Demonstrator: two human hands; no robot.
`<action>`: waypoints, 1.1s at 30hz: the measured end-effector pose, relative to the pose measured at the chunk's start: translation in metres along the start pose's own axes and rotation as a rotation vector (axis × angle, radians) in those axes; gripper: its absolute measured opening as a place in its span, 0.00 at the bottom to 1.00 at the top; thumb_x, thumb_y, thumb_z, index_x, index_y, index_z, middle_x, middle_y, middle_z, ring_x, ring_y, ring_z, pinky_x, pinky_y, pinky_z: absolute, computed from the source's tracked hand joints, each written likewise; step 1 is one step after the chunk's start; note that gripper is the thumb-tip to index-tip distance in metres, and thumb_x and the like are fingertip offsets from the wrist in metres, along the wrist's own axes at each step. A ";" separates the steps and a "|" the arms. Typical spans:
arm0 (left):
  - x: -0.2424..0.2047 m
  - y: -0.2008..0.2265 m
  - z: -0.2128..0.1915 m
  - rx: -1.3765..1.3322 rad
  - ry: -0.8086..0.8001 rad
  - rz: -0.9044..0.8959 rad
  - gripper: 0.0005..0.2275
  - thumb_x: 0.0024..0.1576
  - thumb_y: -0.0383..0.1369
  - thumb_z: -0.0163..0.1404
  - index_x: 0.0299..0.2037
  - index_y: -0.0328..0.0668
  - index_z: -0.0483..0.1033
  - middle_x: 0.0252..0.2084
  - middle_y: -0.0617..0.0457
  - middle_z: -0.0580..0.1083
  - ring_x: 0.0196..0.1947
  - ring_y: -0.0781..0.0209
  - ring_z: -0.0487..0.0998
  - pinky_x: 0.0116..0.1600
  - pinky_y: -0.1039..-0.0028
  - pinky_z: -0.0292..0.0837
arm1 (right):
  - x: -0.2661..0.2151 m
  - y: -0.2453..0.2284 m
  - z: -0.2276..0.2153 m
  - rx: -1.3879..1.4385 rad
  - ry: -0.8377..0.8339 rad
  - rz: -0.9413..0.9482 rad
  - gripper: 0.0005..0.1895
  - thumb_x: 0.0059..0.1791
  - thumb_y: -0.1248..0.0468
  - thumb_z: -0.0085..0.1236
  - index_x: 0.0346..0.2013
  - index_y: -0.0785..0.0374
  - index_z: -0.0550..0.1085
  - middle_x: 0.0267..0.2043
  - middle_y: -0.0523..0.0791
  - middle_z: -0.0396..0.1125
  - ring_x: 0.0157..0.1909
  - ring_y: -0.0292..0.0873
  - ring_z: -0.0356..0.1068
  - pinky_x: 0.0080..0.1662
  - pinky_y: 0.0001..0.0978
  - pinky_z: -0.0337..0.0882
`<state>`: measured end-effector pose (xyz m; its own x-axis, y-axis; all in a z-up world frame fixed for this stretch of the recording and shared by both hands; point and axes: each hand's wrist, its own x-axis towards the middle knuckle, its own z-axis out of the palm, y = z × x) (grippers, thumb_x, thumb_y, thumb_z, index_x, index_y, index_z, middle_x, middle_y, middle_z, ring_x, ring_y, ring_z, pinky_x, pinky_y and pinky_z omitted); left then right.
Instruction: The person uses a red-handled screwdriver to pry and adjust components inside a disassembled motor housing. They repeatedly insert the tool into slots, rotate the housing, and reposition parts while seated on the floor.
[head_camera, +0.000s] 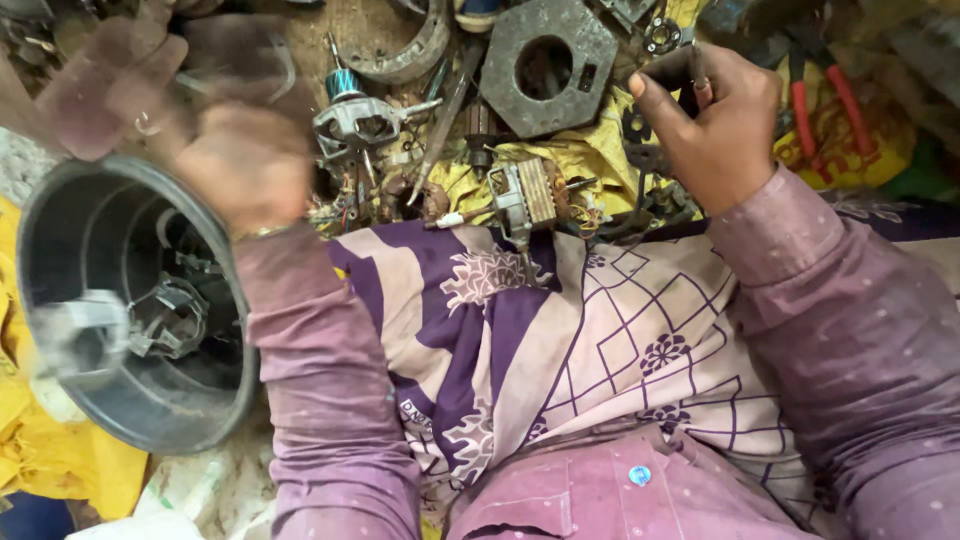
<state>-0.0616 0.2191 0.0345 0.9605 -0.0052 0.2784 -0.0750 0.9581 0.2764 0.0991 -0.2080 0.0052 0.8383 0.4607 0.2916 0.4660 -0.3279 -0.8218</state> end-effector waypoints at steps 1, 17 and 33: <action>0.006 -0.022 0.001 0.653 0.336 -0.007 0.28 0.68 0.57 0.41 0.60 0.37 0.73 0.56 0.42 0.79 0.57 0.52 0.81 0.60 0.58 0.78 | -0.002 0.002 0.001 -0.028 -0.006 -0.023 0.08 0.58 0.67 0.68 0.42 0.71 0.78 0.32 0.46 0.69 0.31 0.33 0.61 0.37 0.30 0.60; 0.039 -0.218 -0.004 2.306 0.056 -1.007 0.36 0.31 0.37 0.72 0.50 0.31 0.69 0.51 0.38 0.73 0.53 0.38 0.74 0.56 0.56 0.74 | 0.005 0.003 0.001 -0.083 -0.083 0.073 0.09 0.55 0.66 0.71 0.40 0.70 0.79 0.27 0.46 0.64 0.29 0.36 0.57 0.32 0.32 0.58; 0.053 -0.159 0.045 2.340 0.324 0.023 0.42 0.40 0.40 0.75 0.64 0.34 0.68 0.60 0.42 0.71 0.63 0.45 0.72 0.69 0.59 0.70 | 0.013 0.001 -0.014 0.106 0.023 0.145 0.09 0.58 0.65 0.66 0.41 0.70 0.79 0.31 0.44 0.70 0.32 0.32 0.62 0.35 0.28 0.63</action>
<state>-0.0105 0.0535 0.0464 0.9329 0.2471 0.2619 0.0805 -0.8520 0.5173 0.1142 -0.2142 0.0152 0.9015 0.3954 0.1760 0.3080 -0.3003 -0.9028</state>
